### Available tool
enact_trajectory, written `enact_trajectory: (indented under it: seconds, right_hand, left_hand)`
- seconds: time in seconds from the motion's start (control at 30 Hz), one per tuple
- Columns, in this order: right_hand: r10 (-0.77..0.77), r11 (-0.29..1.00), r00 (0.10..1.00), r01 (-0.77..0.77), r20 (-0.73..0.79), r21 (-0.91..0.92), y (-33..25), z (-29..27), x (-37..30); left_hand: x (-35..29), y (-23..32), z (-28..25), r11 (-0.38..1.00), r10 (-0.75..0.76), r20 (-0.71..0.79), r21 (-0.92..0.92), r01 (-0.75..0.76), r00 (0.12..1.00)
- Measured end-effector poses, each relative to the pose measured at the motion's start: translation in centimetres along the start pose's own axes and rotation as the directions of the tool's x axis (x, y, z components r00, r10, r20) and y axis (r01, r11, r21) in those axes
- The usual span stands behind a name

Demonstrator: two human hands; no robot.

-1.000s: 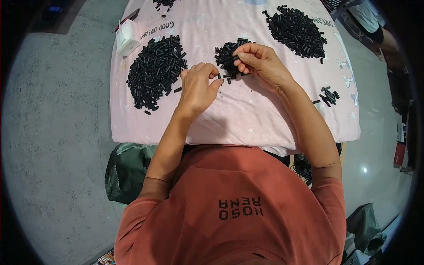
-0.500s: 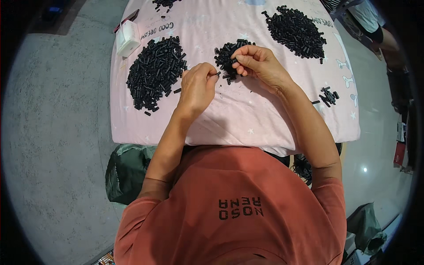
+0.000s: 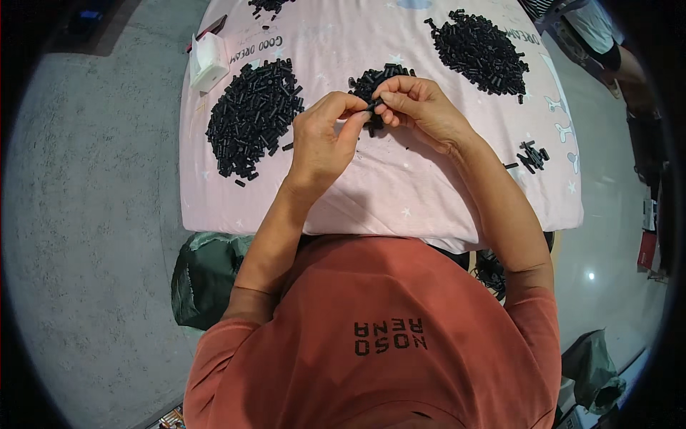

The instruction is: Assembling small white plastic pieces into black tubes at a workshop table.

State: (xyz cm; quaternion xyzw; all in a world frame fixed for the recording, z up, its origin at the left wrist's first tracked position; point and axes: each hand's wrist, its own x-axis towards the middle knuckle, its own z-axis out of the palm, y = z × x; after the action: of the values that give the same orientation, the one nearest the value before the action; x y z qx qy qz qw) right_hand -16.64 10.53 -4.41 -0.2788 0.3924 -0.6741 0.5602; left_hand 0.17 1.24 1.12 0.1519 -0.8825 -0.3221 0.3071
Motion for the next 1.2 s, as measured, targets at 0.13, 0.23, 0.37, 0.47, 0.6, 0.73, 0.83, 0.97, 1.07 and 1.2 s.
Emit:
enact_trajectory:
  seconds: [0.13,0.23,0.37,0.47,0.6,0.73,0.83,0.97,1.07,1.2]
  right_hand:
    - [-0.009,1.0,1.0,0.009,0.017,-0.016,0.1,-0.1,0.0]
    - [-0.007,0.997,1.0,0.008,0.014,-0.074,0.2,-0.1,0.1]
    - [0.0,0.991,1.0,0.003,0.024,-0.13,0.0,0.2,0.0]
    - [0.004,0.988,1.0,0.0,0.028,-0.153,0.1,0.1,0.0]
    - [-0.014,0.99,0.999,0.018,0.034,-0.141,0.2,0.2,-0.1]
    - [0.017,0.997,0.998,-0.013,0.056,-0.079,0.1,0.4,-0.2]
    - [-0.039,0.99,0.997,0.047,0.059,-0.132,0.0,0.6,-0.3]
    - [-0.057,0.986,0.993,0.071,0.099,-0.15,-0.1,0.4,-0.2]
    - [-0.053,0.995,0.991,0.063,0.12,-0.079,0.2,0.4,-0.1]
    - [-0.048,0.999,0.99,0.051,0.133,-0.015,0.2,0.4,-0.2]
  left_hand:
    - [0.1,-0.3,0.1,0.999,0.053,0.008,-0.011,-0.053,0.999]
    - [0.1,-0.2,-0.1,0.996,0.086,0.027,-0.02,-0.085,0.996]
    - [0.1,-0.2,-0.2,0.995,0.096,0.051,-0.015,-0.095,0.994]
    - [0.1,-0.1,-0.3,0.994,0.111,0.065,-0.004,-0.111,0.992]
    - [0.2,0.0,-0.4,0.991,0.131,0.067,0.005,-0.132,0.989]
    - [0.2,0.6,-0.6,0.987,0.155,0.057,0.022,-0.157,0.986]
    - [0.3,0.5,-0.6,0.982,0.183,0.06,0.028,-0.184,0.981]
    - [0.4,0.6,-0.7,0.976,0.209,0.08,0.041,-0.212,0.975]
    - [0.3,0.9,-1.0,0.983,0.179,0.071,0.018,-0.181,0.981]
    - [0.6,0.9,-1.5,0.994,0.106,0.103,0.006,-0.107,0.989]
